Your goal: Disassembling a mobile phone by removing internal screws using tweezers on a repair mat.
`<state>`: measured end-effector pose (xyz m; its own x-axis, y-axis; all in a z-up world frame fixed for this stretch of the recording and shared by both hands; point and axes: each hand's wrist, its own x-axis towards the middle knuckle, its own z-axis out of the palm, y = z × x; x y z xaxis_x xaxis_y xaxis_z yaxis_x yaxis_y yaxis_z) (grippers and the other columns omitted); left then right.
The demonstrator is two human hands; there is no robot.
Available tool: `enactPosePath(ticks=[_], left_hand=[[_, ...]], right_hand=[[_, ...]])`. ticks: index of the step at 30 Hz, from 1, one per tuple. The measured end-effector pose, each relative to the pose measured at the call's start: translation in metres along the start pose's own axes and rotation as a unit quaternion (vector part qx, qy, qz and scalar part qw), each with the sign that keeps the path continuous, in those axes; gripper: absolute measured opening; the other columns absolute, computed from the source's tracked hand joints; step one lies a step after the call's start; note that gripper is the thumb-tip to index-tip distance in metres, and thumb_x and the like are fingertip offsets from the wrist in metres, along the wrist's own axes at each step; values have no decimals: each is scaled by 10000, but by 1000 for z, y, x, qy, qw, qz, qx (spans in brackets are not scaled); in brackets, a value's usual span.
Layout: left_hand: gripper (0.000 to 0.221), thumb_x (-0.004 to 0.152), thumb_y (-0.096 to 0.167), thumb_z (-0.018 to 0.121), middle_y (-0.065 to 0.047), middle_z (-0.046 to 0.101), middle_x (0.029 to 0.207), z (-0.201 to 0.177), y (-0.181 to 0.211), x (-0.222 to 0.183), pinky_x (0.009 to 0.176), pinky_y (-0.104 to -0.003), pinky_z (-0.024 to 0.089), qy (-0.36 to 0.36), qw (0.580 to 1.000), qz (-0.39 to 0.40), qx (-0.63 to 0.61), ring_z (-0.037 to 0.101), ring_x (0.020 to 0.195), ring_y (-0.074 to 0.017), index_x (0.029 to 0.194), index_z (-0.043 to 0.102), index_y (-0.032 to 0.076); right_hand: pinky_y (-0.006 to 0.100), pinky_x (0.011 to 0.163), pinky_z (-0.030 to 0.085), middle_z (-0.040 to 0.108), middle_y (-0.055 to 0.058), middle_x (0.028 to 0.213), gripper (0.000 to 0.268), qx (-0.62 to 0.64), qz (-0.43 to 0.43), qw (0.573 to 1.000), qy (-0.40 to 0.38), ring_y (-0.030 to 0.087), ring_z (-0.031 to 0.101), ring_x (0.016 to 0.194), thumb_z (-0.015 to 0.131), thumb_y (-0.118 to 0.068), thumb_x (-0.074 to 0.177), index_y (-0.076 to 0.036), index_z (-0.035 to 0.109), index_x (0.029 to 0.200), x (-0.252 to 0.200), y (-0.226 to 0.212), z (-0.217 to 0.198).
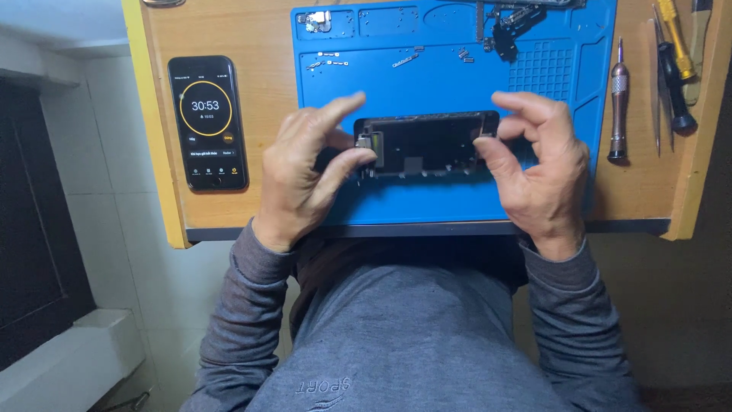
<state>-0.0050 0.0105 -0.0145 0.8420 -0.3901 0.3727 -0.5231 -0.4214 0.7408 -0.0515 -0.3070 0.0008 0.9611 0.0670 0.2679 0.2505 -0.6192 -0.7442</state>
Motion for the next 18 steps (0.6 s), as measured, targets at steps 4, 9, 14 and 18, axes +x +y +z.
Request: enactPosePath(ticks=[4, 9, 14, 18], left_hand=[[556, 1178, 194, 797, -25, 845, 1168, -8, 16, 4, 1207, -406, 532, -28, 995, -87, -44, 756, 1198, -201, 1676, 550, 164], [490, 1233, 197, 667, -45, 784, 1071, -11, 16, 5, 1181, -353, 610, -29, 984, -113, -136, 781, 1047, -161, 1689, 508, 108], [461, 1200, 151, 688, -42, 784, 1058, -11, 16, 6, 1109, -332, 604, -23, 980, -129, -148, 772, 1027, -153, 1638, 554, 96], [460, 1187, 115, 690, -25, 768, 1024, -12, 16, 7, 1100, -327, 608, -19, 978, -135, -157, 761, 1014, -144, 1627, 556, 96]], right_hand=[[527, 1275, 587, 641, 121, 1078, 485, 40, 35, 999, -5, 256, 686, 1083, 767, -154, 1197, 50, 574, 1592, 2, -2, -2], [551, 1300, 571, 615, 86, 1010, 417, 29, 27, 999, -18, 254, 673, 1079, 743, -144, 1221, 31, 610, 1575, 4, -3, -1], [478, 1198, 607, 678, 135, 1115, 442, 30, 33, 999, -17, 264, 707, 1121, 753, -195, 1206, 34, 652, 1570, 1, 0, -2], [473, 1178, 618, 701, 176, 1196, 485, 27, 23, 999, -19, 299, 724, 1185, 735, -255, 1206, 57, 660, 1571, 1, 0, -3]])
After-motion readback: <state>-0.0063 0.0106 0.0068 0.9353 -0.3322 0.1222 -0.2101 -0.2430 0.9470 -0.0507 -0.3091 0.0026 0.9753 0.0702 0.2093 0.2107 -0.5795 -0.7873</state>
